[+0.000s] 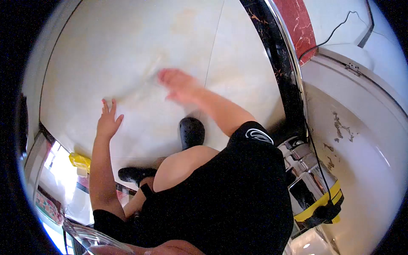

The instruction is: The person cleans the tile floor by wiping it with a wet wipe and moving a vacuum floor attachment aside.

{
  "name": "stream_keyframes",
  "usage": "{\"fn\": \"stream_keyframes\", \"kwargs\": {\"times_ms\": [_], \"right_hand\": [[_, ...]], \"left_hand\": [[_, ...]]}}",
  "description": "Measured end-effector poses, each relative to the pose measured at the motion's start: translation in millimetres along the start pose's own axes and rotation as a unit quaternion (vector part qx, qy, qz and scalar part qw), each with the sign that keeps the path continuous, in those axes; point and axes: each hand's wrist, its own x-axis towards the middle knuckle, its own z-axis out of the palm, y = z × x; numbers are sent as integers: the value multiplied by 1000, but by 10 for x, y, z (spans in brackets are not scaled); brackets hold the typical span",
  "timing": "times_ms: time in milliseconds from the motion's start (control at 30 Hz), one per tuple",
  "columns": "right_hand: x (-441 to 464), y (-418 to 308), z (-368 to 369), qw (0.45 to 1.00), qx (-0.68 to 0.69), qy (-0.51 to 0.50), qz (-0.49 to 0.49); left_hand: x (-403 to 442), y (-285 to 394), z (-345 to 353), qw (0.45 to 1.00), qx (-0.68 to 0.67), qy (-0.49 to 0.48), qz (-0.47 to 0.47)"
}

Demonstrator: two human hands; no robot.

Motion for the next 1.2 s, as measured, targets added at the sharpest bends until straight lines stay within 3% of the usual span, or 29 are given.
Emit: {"fn": "stream_keyframes", "kwargs": {"times_ms": [67,167,233,333,400,467,500,567,700,767,800,867,900,933,967,1000,1033,1067,1100,1133,1167,1200], "right_hand": [[-46,447,-198,996,-52,61,49],[-182,1153,-466,922,-183,163,300],[-375,1302,-593,901,-147,208,351],[-629,1004,-478,936,-153,127,290],[-732,445,-320,951,-76,59,295],[-1007,101,113,980,-47,51,184],[-1085,13,147,981,-49,49,180],[-1198,-106,194,998,-61,34,12],[-864,341,-114,986,-117,61,100],[-677,404,-252,938,-163,191,237],[-664,348,-233,939,-164,189,236],[-696,198,-204,946,45,-14,320],[-855,187,40,976,-46,-16,211],[-930,194,53,976,-47,-18,211],[-1029,224,40,987,-107,1,117],[-1082,242,37,986,-164,19,19],[-1016,263,-9,986,-162,15,16],[-910,341,-82,975,-170,68,122],[-839,392,-121,950,-176,121,226],[-827,396,-87,951,-175,118,225],[-800,384,-42,959,-127,100,232],[-773,356,-6,964,-79,84,241]], "left_hand": [[4,0,-19,1000,-8,14,-1],[31,27,-18,1000,10,1,-13],[22,15,-57,1000,1,-4,-3],[5,50,-87,1000,-10,-5,-12],[0,49,-79,1000,-8,-4,-13],[24,39,-41,1000,-9,-3,-12],[35,23,-9,1000,-6,6,-8],[25,-2,24,1000,-3,10,-6],[-6,63,-53,999,-23,18,-14],[-41,92,1,999,-40,21,-21],[-46,128,47,997,-43,56,-31],[-42,213,131,994,-48,93,-37],[-85,315,140,989,-70,126,6],[-121,419,148,982,-91,159,48],[-145,529,157,982,-93,157,47],[-175,659,173,970,-144,166,106],[-202,775,198,951,-195,174,163],[-221,880,217,952,-197,172,161],[-229,980,235,925,-289,131,206],[-242,1068,264,887,-377,90,249],[-246,1156,307,887,-378,89,249],[-239,1240,367,843,-494,9,212]]}}
